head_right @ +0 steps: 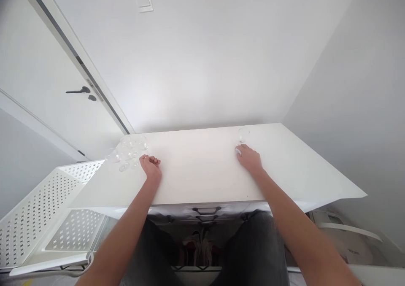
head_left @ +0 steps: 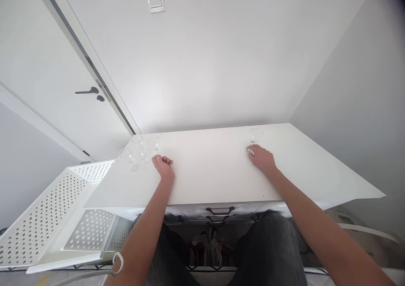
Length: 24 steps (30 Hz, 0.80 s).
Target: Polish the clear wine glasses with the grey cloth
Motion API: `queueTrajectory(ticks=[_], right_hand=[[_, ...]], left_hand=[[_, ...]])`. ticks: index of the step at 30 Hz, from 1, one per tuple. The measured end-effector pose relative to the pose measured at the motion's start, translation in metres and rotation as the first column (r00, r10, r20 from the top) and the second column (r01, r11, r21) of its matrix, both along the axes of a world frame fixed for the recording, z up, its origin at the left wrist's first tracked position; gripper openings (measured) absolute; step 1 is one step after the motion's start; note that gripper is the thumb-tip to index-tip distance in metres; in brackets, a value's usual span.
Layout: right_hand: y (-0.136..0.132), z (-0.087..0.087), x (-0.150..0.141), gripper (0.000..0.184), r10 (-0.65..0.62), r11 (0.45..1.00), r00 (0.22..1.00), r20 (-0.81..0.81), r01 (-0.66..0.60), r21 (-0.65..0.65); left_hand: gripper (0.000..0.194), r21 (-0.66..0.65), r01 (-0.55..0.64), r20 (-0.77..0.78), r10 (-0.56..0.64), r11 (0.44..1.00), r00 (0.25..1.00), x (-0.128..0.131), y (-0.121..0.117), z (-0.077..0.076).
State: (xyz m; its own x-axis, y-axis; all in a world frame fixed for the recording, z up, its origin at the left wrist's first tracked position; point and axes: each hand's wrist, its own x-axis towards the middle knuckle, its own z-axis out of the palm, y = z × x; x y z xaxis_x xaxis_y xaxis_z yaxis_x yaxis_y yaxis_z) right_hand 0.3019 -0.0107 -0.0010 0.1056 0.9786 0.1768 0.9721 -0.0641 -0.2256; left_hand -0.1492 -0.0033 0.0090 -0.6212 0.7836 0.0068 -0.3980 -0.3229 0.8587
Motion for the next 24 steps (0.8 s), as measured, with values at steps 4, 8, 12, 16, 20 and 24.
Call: queueTrajectory(ticks=[4, 8, 12, 16, 20, 24], right_hand=[[-0.003, 0.003, -0.004, 0.043, -0.039, 0.999, 0.999, -0.005, 0.039, -0.019], [-0.002, 0.006, -0.005, 0.045, -0.043, 0.999, 0.999, -0.024, 0.043, -0.029], [0.0, 0.006, -0.005, 0.048, -0.026, 0.999, 0.999, -0.029, 0.025, -0.037], [-0.004, 0.002, -0.007, 0.052, -0.035, 0.999, 0.997, 0.071, 0.037, -0.024], [-0.021, -0.001, -0.009, 0.05, -0.01, 0.999, 0.991, 0.131, 0.004, 0.045], [-0.045, 0.005, -0.018, 0.047, 0.111, 0.959, 0.991, 0.073, -0.126, 0.255]], left_hand=[[0.036, -0.061, 0.024, 0.051, -0.021, 0.998, 0.998, -0.01, 0.011, -0.004], [0.059, -0.084, 0.113, 0.058, -0.109, 0.99, 0.992, -0.019, 0.021, -0.008], [0.071, -0.041, 0.214, 0.067, -0.211, 0.976, 0.975, -0.023, 0.029, -0.011], [0.061, 0.043, 0.238, 0.156, -0.242, 0.97, 0.958, -0.023, 0.034, -0.008], [0.045, 0.104, 0.255, 0.204, -0.272, 0.961, 0.941, -0.022, 0.037, -0.005], [0.04, 0.096, 0.315, 0.162, -0.327, 0.944, 0.931, -0.016, 0.035, -0.001]])
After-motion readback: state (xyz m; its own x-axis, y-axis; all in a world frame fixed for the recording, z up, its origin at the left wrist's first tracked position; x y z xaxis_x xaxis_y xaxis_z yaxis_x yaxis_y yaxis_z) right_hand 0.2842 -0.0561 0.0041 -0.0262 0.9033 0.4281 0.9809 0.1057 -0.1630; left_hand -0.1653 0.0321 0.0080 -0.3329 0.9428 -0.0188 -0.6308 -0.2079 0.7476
